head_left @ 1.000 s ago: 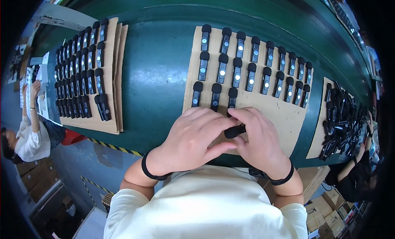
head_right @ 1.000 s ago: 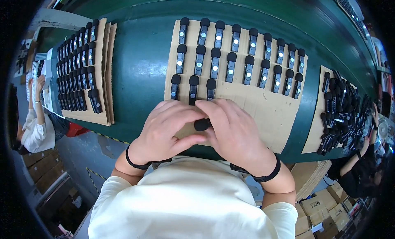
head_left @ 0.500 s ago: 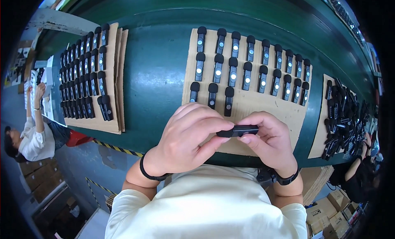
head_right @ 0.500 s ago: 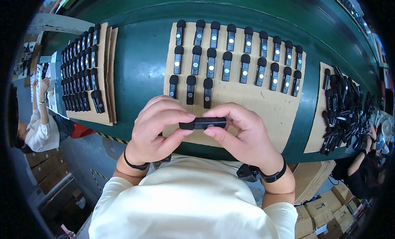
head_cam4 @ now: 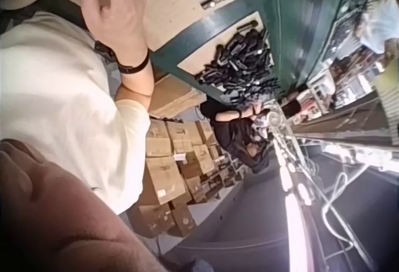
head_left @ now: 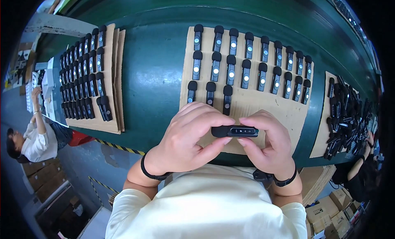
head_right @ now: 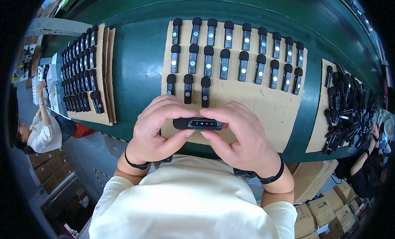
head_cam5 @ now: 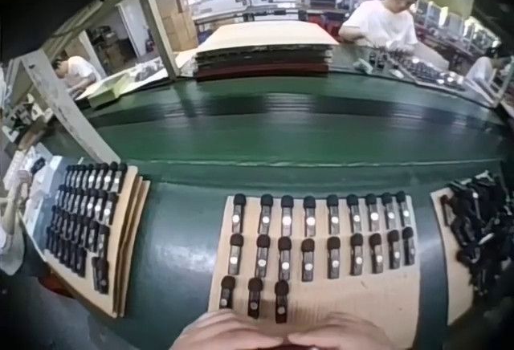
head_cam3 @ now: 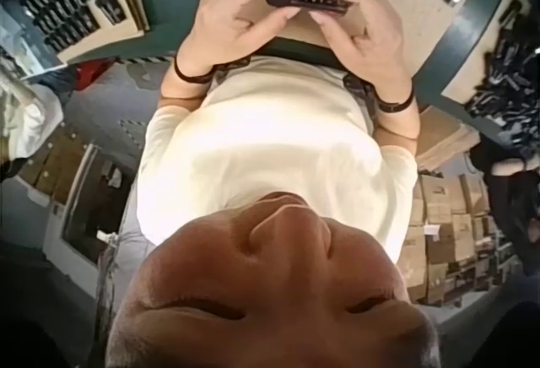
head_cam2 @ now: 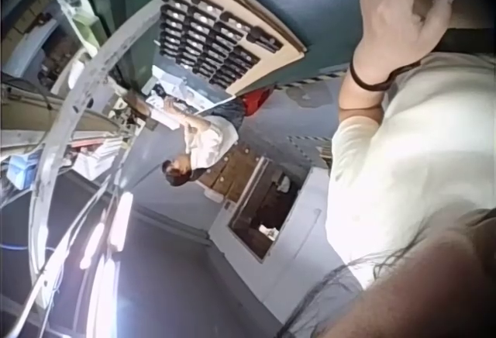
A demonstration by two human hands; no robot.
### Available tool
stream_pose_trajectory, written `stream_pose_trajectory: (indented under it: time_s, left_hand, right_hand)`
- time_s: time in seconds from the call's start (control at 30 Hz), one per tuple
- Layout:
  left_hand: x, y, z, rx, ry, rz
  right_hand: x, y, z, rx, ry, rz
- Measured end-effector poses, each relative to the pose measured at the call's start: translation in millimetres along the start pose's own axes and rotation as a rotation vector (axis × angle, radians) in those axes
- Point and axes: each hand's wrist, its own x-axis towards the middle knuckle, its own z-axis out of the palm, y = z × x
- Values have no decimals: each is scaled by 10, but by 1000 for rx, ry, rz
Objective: The person picks up a microphone from a conveyor belt, turns it over by hand, and presses its buttons. They then place the microphone onto a cardboard sheet and repeat the process with other microphones.
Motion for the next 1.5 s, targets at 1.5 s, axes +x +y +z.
stream_pose_trajectory:
  time_s: [1.5]
  left_hand:
    - [-168, -185, 103, 188, -160, -71]
  right_hand:
    - [-36, 264, 3, -433, 65, -116]
